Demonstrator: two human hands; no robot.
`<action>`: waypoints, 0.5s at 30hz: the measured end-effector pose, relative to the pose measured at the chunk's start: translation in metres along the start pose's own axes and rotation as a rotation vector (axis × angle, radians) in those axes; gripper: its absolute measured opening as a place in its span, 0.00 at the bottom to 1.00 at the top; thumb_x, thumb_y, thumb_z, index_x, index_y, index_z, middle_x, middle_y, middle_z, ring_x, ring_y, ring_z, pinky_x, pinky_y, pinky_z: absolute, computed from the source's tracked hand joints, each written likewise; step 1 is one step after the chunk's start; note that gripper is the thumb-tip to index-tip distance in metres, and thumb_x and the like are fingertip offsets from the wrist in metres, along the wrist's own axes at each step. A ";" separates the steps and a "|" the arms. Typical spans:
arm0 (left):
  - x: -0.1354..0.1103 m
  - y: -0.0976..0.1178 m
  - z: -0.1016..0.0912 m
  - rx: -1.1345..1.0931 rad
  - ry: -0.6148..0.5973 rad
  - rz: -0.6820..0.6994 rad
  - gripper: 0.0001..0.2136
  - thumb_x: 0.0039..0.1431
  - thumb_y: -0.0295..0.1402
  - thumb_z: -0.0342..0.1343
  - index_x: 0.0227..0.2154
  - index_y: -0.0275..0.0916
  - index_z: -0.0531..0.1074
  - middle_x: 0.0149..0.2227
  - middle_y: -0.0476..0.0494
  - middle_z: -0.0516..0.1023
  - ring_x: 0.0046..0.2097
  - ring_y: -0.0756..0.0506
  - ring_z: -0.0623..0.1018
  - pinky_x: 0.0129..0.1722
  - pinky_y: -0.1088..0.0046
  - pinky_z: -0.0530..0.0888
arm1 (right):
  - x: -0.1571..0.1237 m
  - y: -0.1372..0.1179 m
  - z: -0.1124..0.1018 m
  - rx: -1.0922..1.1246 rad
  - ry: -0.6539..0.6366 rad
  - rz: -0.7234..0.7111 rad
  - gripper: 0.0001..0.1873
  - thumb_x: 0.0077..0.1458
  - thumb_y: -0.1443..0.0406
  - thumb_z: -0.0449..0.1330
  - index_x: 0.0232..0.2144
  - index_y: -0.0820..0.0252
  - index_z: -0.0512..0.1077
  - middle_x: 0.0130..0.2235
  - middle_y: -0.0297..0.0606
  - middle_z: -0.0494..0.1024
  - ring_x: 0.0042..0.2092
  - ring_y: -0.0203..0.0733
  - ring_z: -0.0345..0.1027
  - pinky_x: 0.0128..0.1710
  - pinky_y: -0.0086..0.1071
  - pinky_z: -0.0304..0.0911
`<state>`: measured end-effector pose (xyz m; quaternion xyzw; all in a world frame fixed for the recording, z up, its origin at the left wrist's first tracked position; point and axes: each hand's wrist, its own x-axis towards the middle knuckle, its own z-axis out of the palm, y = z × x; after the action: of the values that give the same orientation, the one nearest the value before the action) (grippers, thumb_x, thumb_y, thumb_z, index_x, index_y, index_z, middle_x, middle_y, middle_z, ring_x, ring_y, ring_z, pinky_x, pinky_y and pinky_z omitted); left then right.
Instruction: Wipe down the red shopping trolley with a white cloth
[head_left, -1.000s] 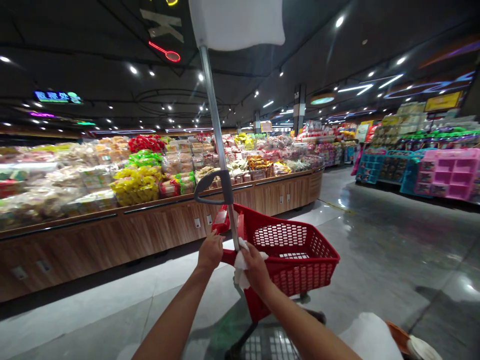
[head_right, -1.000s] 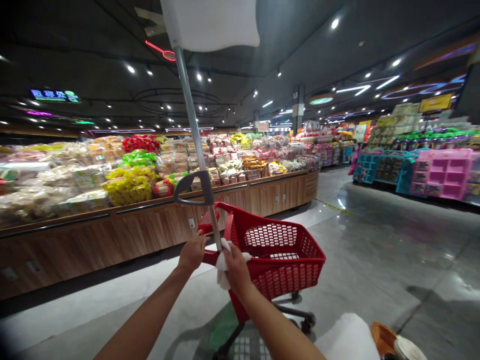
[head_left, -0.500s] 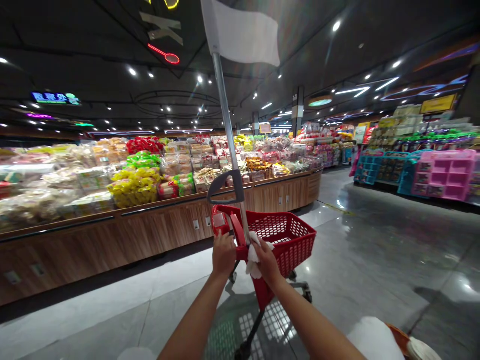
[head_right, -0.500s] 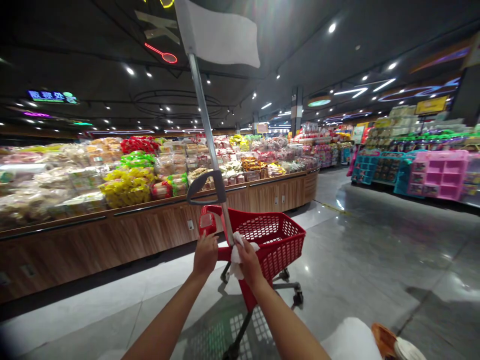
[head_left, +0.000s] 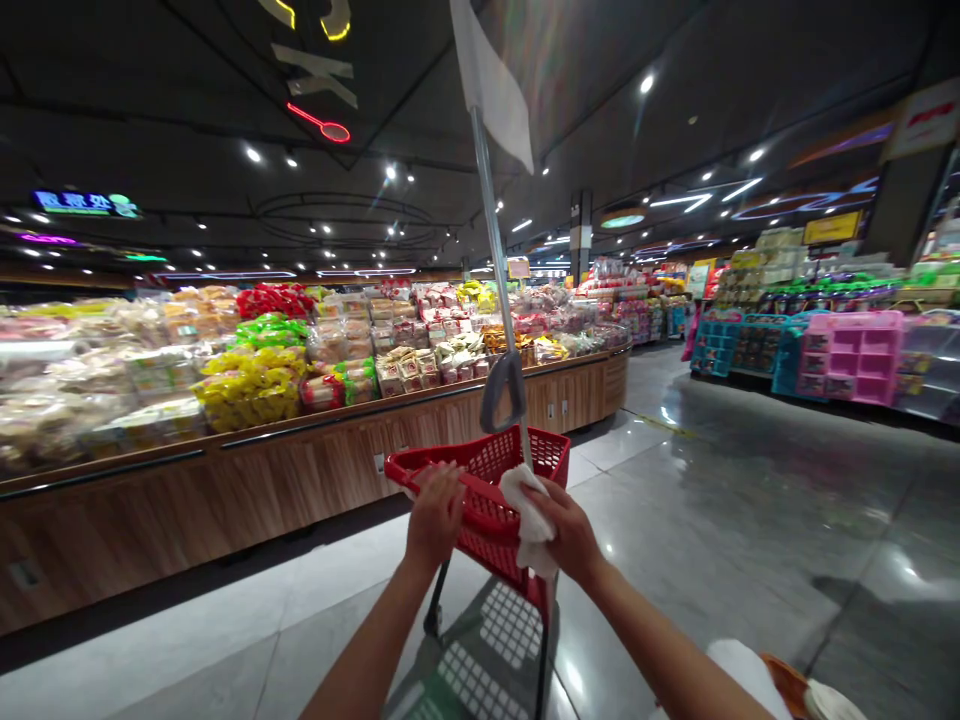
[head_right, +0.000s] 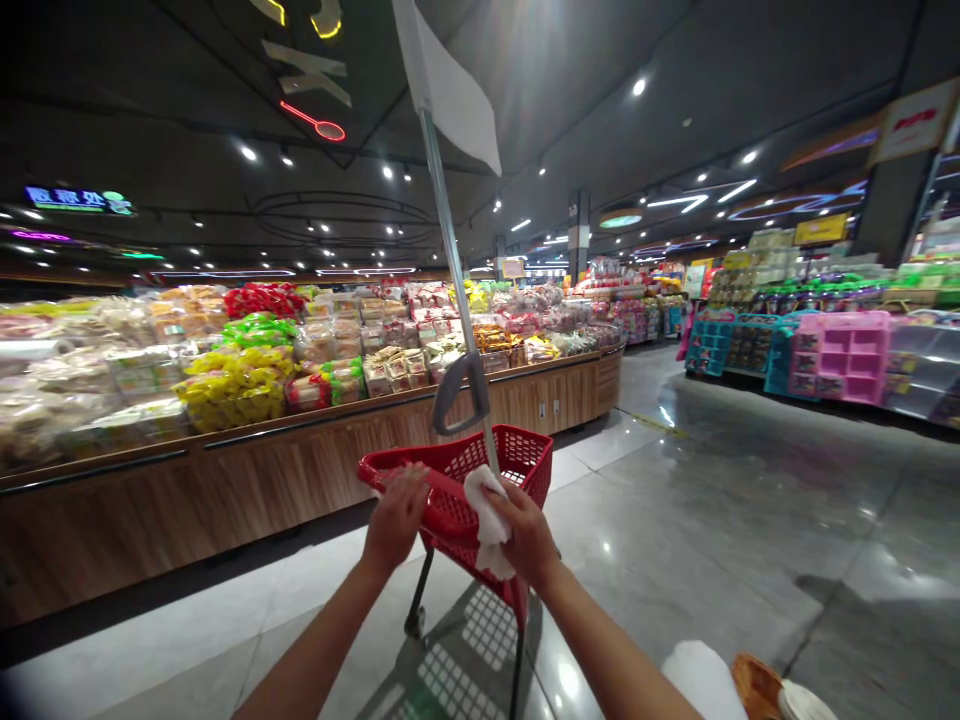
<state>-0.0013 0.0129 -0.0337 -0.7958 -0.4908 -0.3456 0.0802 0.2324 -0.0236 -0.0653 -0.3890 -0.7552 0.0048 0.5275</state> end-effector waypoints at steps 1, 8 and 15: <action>0.008 -0.009 -0.005 0.056 -0.007 -0.045 0.20 0.66 0.37 0.43 0.57 0.38 0.66 0.61 0.38 0.67 0.65 0.38 0.61 0.63 0.50 0.60 | 0.007 -0.001 0.000 -0.045 -0.054 0.045 0.27 0.51 0.74 0.53 0.52 0.55 0.72 0.56 0.42 0.72 0.56 0.46 0.66 0.55 0.39 0.64; 0.018 -0.016 -0.001 0.221 -0.147 -0.148 0.18 0.66 0.33 0.42 0.50 0.41 0.74 0.54 0.41 0.76 0.60 0.36 0.68 0.60 0.50 0.62 | 0.027 -0.043 0.037 -0.191 -0.104 0.292 0.19 0.49 0.74 0.53 0.41 0.56 0.76 0.41 0.39 0.80 0.42 0.43 0.73 0.44 0.32 0.66; 0.008 -0.005 -0.015 0.216 -0.158 -0.117 0.17 0.67 0.38 0.43 0.48 0.40 0.74 0.53 0.39 0.76 0.58 0.38 0.71 0.59 0.54 0.63 | 0.032 -0.076 0.059 -0.340 -0.145 0.126 0.22 0.51 0.69 0.57 0.50 0.54 0.72 0.48 0.45 0.75 0.42 0.47 0.71 0.43 0.36 0.65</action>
<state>-0.0099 0.0144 -0.0182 -0.7773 -0.5753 -0.2313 0.1064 0.1366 -0.0336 -0.0341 -0.5177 -0.7554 -0.0620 0.3969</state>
